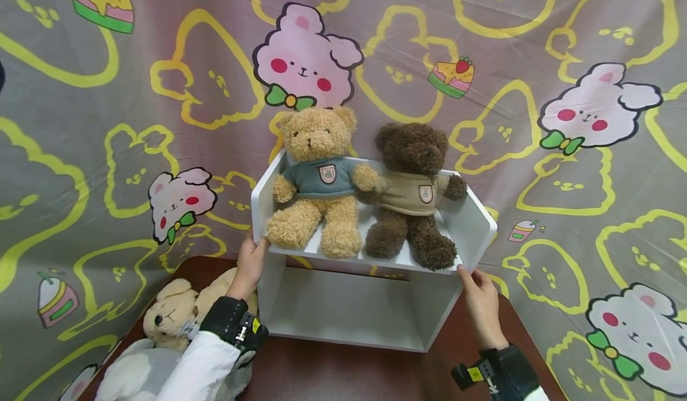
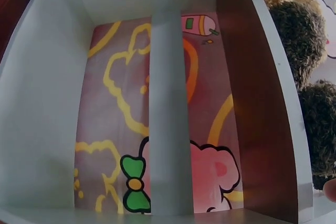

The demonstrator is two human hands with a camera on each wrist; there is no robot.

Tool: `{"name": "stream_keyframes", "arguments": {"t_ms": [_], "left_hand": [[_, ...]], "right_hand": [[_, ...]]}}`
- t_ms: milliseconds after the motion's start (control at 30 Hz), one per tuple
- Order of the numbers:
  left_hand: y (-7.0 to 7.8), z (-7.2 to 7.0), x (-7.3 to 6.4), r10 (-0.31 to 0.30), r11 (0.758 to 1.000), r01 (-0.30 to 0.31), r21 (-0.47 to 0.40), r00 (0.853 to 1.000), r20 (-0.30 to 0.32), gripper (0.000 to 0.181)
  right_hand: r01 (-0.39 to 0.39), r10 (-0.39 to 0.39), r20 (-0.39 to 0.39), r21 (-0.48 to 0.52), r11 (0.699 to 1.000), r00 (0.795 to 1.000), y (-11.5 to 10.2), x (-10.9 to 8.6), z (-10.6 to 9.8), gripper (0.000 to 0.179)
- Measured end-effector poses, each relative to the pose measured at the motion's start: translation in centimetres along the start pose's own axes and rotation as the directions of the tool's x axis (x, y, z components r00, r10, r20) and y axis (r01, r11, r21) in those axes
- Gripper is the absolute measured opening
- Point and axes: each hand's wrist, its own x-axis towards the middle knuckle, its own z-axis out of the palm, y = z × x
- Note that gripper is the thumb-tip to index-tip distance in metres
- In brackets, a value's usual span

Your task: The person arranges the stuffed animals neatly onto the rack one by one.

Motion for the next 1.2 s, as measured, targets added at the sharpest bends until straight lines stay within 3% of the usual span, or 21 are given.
{"name": "stream_keyframes", "arguments": {"t_ms": [267, 467, 633, 867, 1200], "left_hand": [[0.0, 0.1, 0.0, 0.008, 1.000, -0.008, -0.003, 1.000, 0.004, 0.047], [0.1, 0.1, 0.1, -0.005, 1.000, 0.005, 0.001, 1.000, 0.017, 0.046], [0.1, 0.1, 0.1, -0.005, 1.000, 0.005, -0.004, 1.000, 0.009, 0.046], [0.1, 0.0, -0.1, -0.020, 1.000, 0.020, 0.000, 1.000, -0.009, 0.045], [0.2, -0.1, 0.0, -0.046, 0.998, 0.047, 0.037, 0.999, -0.019, 0.038]], "right_hand": [[-0.043, 0.040, 0.025, 0.119, 0.992, 0.999, 0.0, 0.3, 0.4, 0.077], [-0.044, 0.051, -0.030, 0.178, 0.983, 0.998, 0.5, 0.9, 0.8, 0.074], [-0.030, 0.049, -0.101, 0.188, 0.982, 0.994, 0.8, 1.4, 1.5, 0.065], [-0.053, 0.076, -0.088, 0.241, 0.969, 0.993, 0.6, 1.9, 2.0, 0.074], [-0.023, 0.052, -0.111, 0.242, 0.970, 0.992, 0.7, 2.1, 2.4, 0.069]]}}
